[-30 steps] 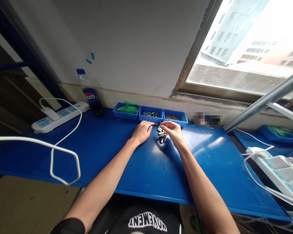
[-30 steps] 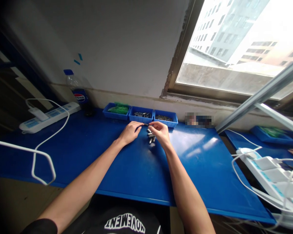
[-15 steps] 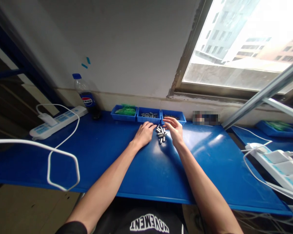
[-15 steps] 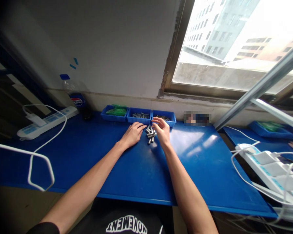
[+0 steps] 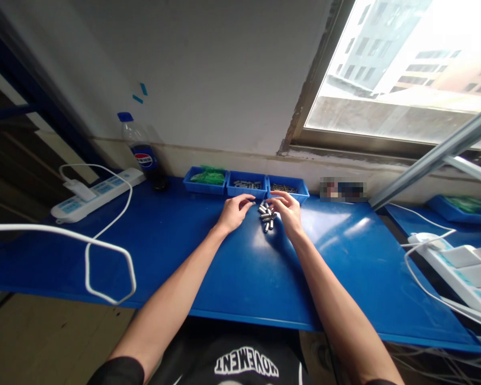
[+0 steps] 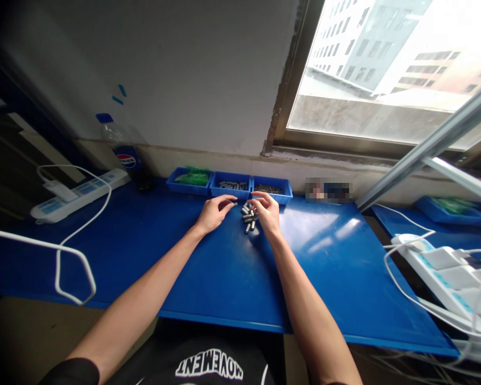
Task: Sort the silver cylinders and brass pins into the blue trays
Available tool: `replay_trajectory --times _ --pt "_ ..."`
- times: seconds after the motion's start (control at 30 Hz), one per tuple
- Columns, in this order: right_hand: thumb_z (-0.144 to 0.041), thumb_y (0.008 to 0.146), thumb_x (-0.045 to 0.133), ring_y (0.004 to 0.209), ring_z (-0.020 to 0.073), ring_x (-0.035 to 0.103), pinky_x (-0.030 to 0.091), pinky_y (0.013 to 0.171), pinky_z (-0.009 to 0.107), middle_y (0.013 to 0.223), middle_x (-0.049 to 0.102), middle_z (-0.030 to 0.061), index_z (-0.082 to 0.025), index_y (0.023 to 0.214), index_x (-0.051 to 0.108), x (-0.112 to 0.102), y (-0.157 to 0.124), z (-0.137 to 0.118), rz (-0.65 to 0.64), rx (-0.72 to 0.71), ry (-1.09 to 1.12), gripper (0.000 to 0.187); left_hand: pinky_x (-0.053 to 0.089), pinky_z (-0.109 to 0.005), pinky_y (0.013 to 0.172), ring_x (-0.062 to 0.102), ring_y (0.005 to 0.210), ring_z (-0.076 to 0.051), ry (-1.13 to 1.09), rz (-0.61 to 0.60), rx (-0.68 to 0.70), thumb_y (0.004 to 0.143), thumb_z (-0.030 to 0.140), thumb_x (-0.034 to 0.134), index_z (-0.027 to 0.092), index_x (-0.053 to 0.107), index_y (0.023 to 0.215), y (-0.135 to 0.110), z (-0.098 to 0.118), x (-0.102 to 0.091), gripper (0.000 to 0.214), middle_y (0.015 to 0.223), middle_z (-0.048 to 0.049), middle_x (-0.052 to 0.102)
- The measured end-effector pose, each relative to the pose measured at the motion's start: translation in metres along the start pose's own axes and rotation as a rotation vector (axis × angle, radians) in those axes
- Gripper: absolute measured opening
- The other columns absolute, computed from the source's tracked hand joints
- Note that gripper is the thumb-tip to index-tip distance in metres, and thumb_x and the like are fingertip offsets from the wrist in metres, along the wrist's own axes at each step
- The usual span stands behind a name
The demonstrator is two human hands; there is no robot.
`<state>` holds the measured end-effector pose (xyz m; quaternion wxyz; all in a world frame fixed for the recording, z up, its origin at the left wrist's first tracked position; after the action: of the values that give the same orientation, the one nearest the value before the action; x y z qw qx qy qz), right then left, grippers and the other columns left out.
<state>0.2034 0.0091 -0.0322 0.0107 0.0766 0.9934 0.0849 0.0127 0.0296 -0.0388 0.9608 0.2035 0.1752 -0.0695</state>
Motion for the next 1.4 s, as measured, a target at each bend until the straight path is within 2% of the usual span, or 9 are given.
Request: replay_trajectory --times 0.13,0.3,0.57,0.73,0.8,0.9,1.0,1.17,1.4 --pt "-0.045 0.079 0.073 0.067 0.0175 0.065 0.052 0.066 0.031 0.083 0.076 0.0037 -0.021 0.109 0.073 0.008 -0.001 0.000 -0.086 0.002 -0.029 0.038 0.061 -0.030 0.080 0.077 0.087 -0.021 -0.269 -0.023 -0.098 0.096 0.030 0.063 0.016 0.067 0.122 0.002 -0.001 0.006 0.030 0.090 -0.0069 0.079" --pt "-0.052 0.077 0.079 0.063 0.0160 0.063 0.050 0.062 0.030 0.080 0.076 0.0051 -0.018 0.104 0.076 0.025 -0.007 0.004 -0.242 0.053 -0.034 0.043 0.055 -0.024 0.066 0.071 0.070 -0.015 -0.321 -0.056 -0.094 0.096 0.035 0.063 0.018 0.061 0.118 0.003 -0.005 0.010 0.028 0.074 -0.0012 0.073" --pt "-0.052 0.073 0.083 0.067 0.0194 0.068 0.056 0.067 0.033 0.075 0.075 0.0055 -0.018 0.093 0.077 0.022 -0.007 0.001 -0.178 0.027 -0.080 0.040 0.056 -0.026 0.071 0.074 0.074 -0.016 -0.191 -0.009 -0.115 0.095 0.033 0.062 0.019 0.062 0.105 0.002 -0.004 0.004 0.016 0.078 -0.0021 0.075" --pt "-0.047 0.080 0.078 0.101 0.0234 0.074 0.059 0.091 0.040 0.121 0.076 0.0083 -0.027 0.129 0.068 0.020 -0.009 -0.018 -0.099 -0.113 0.025 0.054 0.058 -0.029 0.076 0.076 0.077 -0.019 -0.082 0.102 -0.116 0.095 0.029 0.061 0.019 0.067 0.099 0.003 -0.007 -0.013 0.013 0.079 -0.0047 0.077" --pt "-0.045 0.083 0.074 0.106 0.0237 0.073 0.058 0.095 0.041 0.128 0.074 0.0089 -0.028 0.132 0.065 0.015 -0.008 -0.019 -0.054 -0.139 0.009 0.053 0.059 -0.030 0.078 0.077 0.079 -0.020 -0.067 0.099 -0.104 0.094 0.030 0.062 0.018 0.069 0.096 0.004 -0.008 -0.014 0.014 0.081 -0.0055 0.078" --pt "-0.042 0.086 0.065 0.096 0.0244 0.074 0.057 0.093 0.041 0.108 0.078 0.0096 -0.021 0.108 0.074 -0.002 -0.003 -0.015 0.091 -0.140 -0.163 0.031 0.059 -0.031 0.081 0.077 0.082 -0.021 -0.019 0.079 -0.066 0.093 0.029 0.062 0.018 0.072 0.091 0.003 -0.006 -0.010 0.015 0.085 -0.0060 0.079" --pt "-0.039 0.090 0.058 0.093 0.0255 0.073 0.055 0.091 0.040 0.097 0.077 0.0099 -0.020 0.095 0.076 -0.011 -0.002 -0.010 0.141 -0.121 -0.500 0.027 0.059 -0.031 0.081 0.076 0.083 -0.021 0.041 0.059 -0.045 0.093 0.026 0.062 0.019 0.074 0.090 0.001 -0.001 -0.006 0.014 0.087 -0.0055 0.080" --pt "-0.058 0.099 0.049 0.093 0.0315 0.071 0.051 0.083 0.044 0.116 0.068 0.0178 -0.021 0.125 0.070 0.002 -0.013 -0.009 0.078 -0.011 -1.139 0.050 0.059 -0.031 0.078 0.076 0.084 -0.021 0.091 0.046 -0.036 0.091 0.025 0.063 0.019 0.076 0.090 0.000 0.001 -0.007 0.014 0.089 -0.0056 0.080" --pt "-0.071 0.100 0.033 0.087 0.0325 0.072 0.049 0.077 0.043 0.121 0.058 0.0207 -0.021 0.131 0.065 0.029 -0.021 -0.010 0.030 0.059 -1.370 0.067 0.060 -0.033 0.084 0.077 0.083 -0.021 0.097 0.080 -0.027 0.091 0.024 0.063 0.019 0.075 0.089 0.004 -0.004 -0.021 0.013 0.089 -0.0057 0.081"
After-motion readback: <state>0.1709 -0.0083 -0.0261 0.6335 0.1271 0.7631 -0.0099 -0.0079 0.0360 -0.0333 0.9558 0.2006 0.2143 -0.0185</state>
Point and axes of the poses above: each hand's wrist, its own y-axis towards the middle knuckle, its own x-axis out of the palm, z = x × y, the point moved 7 cm from there along y, towards the middle knuckle
